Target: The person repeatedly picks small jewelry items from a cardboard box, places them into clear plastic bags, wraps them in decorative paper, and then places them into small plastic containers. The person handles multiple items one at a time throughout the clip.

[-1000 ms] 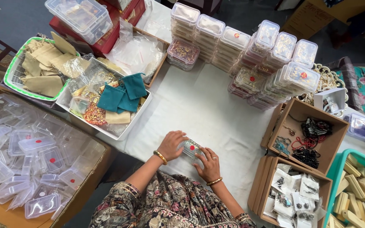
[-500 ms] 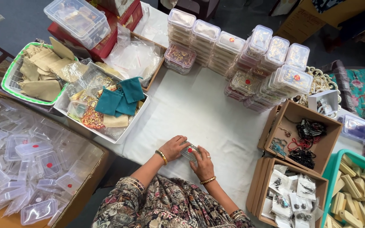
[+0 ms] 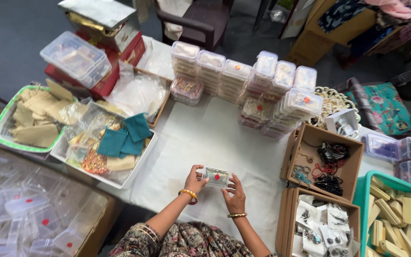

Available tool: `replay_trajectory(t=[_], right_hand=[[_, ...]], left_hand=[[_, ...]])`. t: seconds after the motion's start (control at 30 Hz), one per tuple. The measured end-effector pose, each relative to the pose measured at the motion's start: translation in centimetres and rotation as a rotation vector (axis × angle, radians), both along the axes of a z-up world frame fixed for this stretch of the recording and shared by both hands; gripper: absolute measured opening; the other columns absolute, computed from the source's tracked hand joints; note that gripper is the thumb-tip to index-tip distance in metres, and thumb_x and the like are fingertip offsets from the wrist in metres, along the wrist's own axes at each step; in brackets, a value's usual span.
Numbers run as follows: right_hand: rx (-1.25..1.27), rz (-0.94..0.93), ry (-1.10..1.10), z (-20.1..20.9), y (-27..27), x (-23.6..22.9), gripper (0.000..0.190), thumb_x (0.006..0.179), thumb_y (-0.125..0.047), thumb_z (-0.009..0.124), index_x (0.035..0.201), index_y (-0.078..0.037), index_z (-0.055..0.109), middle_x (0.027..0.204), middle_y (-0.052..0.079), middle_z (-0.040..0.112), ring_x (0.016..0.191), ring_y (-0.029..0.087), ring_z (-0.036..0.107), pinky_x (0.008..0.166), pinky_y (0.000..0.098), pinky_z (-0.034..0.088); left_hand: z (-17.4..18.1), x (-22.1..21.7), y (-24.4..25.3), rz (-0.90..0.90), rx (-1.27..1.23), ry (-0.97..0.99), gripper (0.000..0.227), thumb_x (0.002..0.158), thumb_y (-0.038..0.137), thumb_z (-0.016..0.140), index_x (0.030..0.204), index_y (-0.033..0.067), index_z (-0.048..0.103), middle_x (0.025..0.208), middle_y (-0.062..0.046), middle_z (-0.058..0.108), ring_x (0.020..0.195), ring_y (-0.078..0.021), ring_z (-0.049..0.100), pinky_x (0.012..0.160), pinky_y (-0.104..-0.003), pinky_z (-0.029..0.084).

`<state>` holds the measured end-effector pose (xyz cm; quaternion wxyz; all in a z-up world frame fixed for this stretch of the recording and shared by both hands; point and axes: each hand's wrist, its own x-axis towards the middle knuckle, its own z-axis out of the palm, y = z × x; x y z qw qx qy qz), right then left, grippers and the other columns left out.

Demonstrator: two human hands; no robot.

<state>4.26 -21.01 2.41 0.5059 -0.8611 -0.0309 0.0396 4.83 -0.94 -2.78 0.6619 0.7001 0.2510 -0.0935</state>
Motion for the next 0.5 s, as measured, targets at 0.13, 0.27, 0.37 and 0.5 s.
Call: replay_trajectory(t=[0.13, 0.27, 0.37, 0.5], right_hand=[[-0.14, -0.111, -0.038, 0.1, -2.7, 2.5, 0.095, 0.071, -0.021, 0.088, 0.153, -0.017, 0.039, 0.143, 0.011, 0.058, 0.12, 0.029, 0.061, 0.1, 0.0419, 0.054], [-0.787, 0.025, 0.297, 3.4, -3.3, 4.6, 0.118, 0.066, -0.047, 0.093, 0.158, -0.026, 0.023, 0.165, 0.013, 0.017, 0.151, 0.037, 0.015, 0.12, 0.0566, 0.029], [-0.947, 0.13, 0.495, 4.1, -3.2, 5.2, 0.129, 0.065, -0.053, 0.094, 0.162, -0.029, 0.013, 0.171, 0.014, 0.002, 0.157, 0.039, 0.002, 0.122, 0.0592, 0.024], [-0.972, 0.163, 0.577, 5.3, -2.6, 5.5, 0.134, 0.065, -0.052, 0.095, 0.164, -0.028, 0.008, 0.172, 0.015, -0.002, 0.158, 0.039, 0.0, 0.123, 0.0586, 0.025]], left_hand=[[1.5, 7.5, -1.4, 0.086, -0.195, -0.089, 0.06, 0.08, 0.003, 0.079, 0.133, 0.0124, 0.054, 0.099, -0.008, 0.066, 0.077, -0.0137, 0.068, 0.068, -0.03, 0.06], [4.9, 18.3, -3.5, 0.22, -0.26, -0.248, 0.056, 0.079, 0.004, 0.082, 0.131, 0.0115, 0.061, 0.095, -0.007, 0.065, 0.071, -0.0141, 0.068, 0.061, -0.029, 0.06], [10.0, 24.9, -5.7, 0.227, -0.212, -0.277, 0.055, 0.079, 0.006, 0.083, 0.13, 0.0119, 0.065, 0.095, -0.007, 0.064, 0.069, -0.0149, 0.067, 0.06, -0.03, 0.059], [11.3, 31.3, -8.0, 0.185, 0.108, -0.255, 0.058, 0.076, 0.016, 0.088, 0.13, 0.0142, 0.068, 0.106, -0.011, 0.061, 0.083, -0.0241, 0.065, 0.076, -0.038, 0.056]])
